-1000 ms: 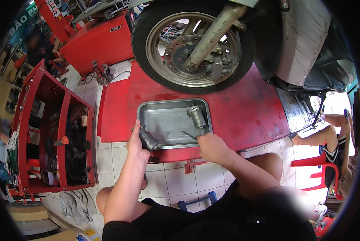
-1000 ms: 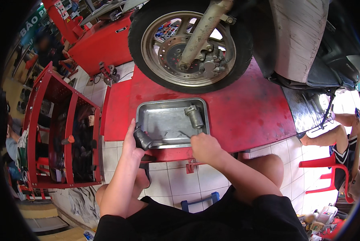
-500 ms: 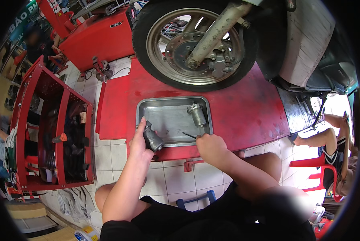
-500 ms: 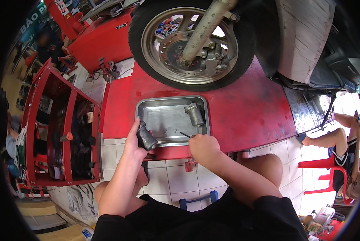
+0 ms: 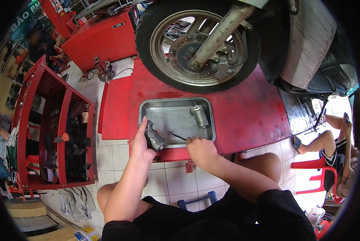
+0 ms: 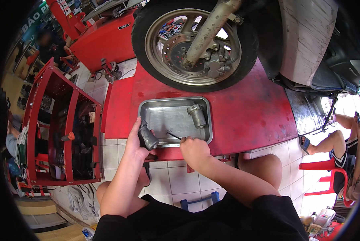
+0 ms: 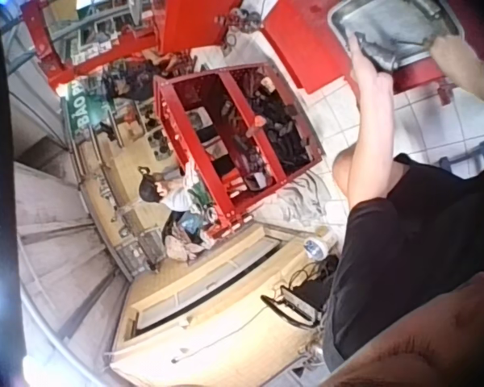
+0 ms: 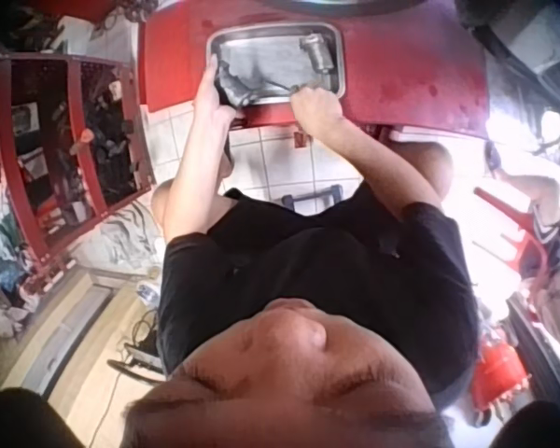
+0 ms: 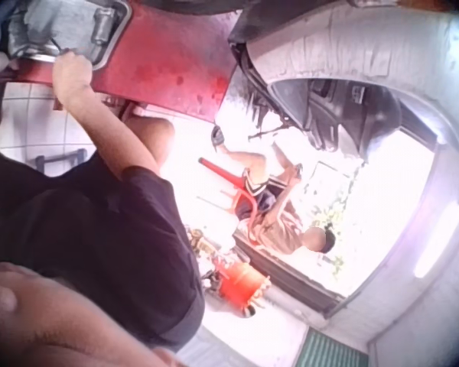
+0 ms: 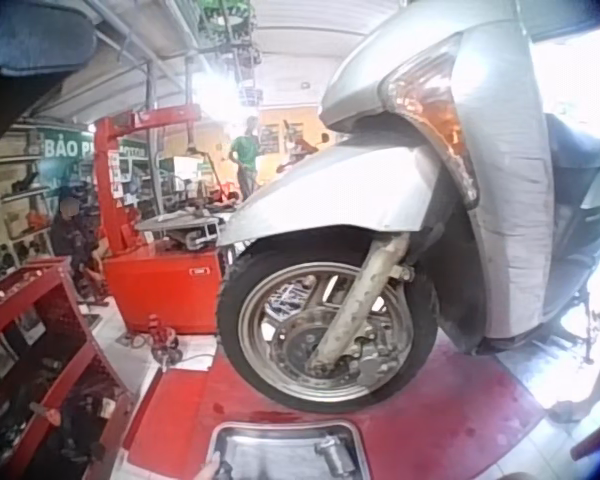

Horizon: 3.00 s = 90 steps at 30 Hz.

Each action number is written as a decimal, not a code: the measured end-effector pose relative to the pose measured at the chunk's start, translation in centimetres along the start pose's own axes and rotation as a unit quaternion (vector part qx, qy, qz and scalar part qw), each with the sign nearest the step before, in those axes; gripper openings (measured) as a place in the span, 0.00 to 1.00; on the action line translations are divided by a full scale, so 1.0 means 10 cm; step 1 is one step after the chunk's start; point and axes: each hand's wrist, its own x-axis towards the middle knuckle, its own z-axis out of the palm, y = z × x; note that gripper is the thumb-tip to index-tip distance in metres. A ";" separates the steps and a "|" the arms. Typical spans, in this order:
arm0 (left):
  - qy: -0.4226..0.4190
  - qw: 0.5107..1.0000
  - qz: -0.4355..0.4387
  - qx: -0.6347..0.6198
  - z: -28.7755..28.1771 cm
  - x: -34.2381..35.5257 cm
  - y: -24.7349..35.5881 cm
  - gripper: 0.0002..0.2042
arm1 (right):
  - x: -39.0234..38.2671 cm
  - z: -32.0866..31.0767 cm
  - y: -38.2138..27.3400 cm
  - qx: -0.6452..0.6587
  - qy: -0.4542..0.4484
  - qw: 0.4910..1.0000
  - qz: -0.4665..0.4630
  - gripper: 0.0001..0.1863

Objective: The person sits on the floor in a workshop and uses a screwdriver to disassemble a cylindrical metal part, likely a starter motor, held in their hands. They remove screws and separate the casing from the internal components, placing the parts into a metal tray on a red lift table.

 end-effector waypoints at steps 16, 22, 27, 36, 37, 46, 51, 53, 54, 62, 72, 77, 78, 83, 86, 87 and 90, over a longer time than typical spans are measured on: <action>-0.016 1.000 0.001 -0.017 0.01 -0.03 0.04 0.17 | 0.18 0.07 0.08 0.035 0.026 0.999 0.008 0.20; -0.017 0.999 0.015 -0.025 -0.02 -0.02 0.07 0.17 | 0.16 0.06 0.10 0.064 0.012 0.998 -0.006 0.17; -0.019 0.999 0.015 -0.025 -0.04 -0.01 0.06 0.17 | 0.09 0.01 0.08 0.060 0.015 0.997 -0.046 0.15; -0.024 1.000 0.003 -0.015 -0.08 0.03 0.06 0.17 | 0.01 -0.21 0.12 0.102 0.015 0.994 -0.039 0.15; -0.028 1.000 0.001 -0.013 -0.07 0.02 0.06 0.17 | -0.01 -0.23 0.14 0.110 0.014 0.994 -0.023 0.14; -0.097 0.988 -0.050 -0.111 0.06 -0.19 0.04 0.17 | -0.01 -0.24 0.10 0.524 0.114 0.841 0.073 0.15; -0.121 0.988 -0.009 -0.098 0.09 -0.12 -0.08 0.16 | -0.06 -0.23 0.01 0.546 0.168 0.819 0.051 0.13; -0.112 0.991 0.010 -0.077 0.13 -0.14 -0.14 0.18 | -0.09 -0.31 -0.01 0.541 0.162 0.824 0.049 0.13; -0.125 0.990 0.012 -0.063 0.12 -0.12 -0.16 0.20 | -0.12 -0.37 -0.02 0.531 0.156 0.831 0.048 0.12; -0.315 0.940 -0.013 -0.131 0.11 -0.11 -0.17 0.29 | -0.24 -0.45 -0.01 0.550 0.209 0.809 0.018 0.13; -0.344 0.936 0.019 -0.067 0.21 -0.17 -0.19 0.33 | -0.30 -0.60 0.11 0.515 0.166 0.840 0.032 0.14; -0.213 0.971 -0.008 -0.108 0.24 -0.12 -0.11 0.33 | -0.31 -0.55 0.13 0.579 0.040 0.814 0.026 0.14; -0.205 0.969 -0.033 -0.137 0.28 -0.19 -0.07 0.33 | -0.33 -0.58 0.12 0.595 0.002 0.803 0.032 0.14; -0.211 0.971 -0.033 -0.110 0.26 -0.20 0.01 0.32 | -0.33 -0.51 0.08 0.611 -0.061 0.789 0.017 0.16; -0.197 0.977 -0.002 -0.085 0.27 -0.21 -0.03 0.33 | -0.31 -0.45 0.08 0.603 -0.060 0.795 0.001 0.17; -0.193 0.977 -0.007 -0.092 0.26 -0.21 -0.03 0.31 | -0.30 -0.45 0.07 0.600 -0.061 0.797 0.003 0.17; -0.188 0.976 -0.020 -0.110 0.27 -0.21 -0.03 0.27 | -0.30 -0.39 0.06 0.606 -0.058 0.793 0.004 0.17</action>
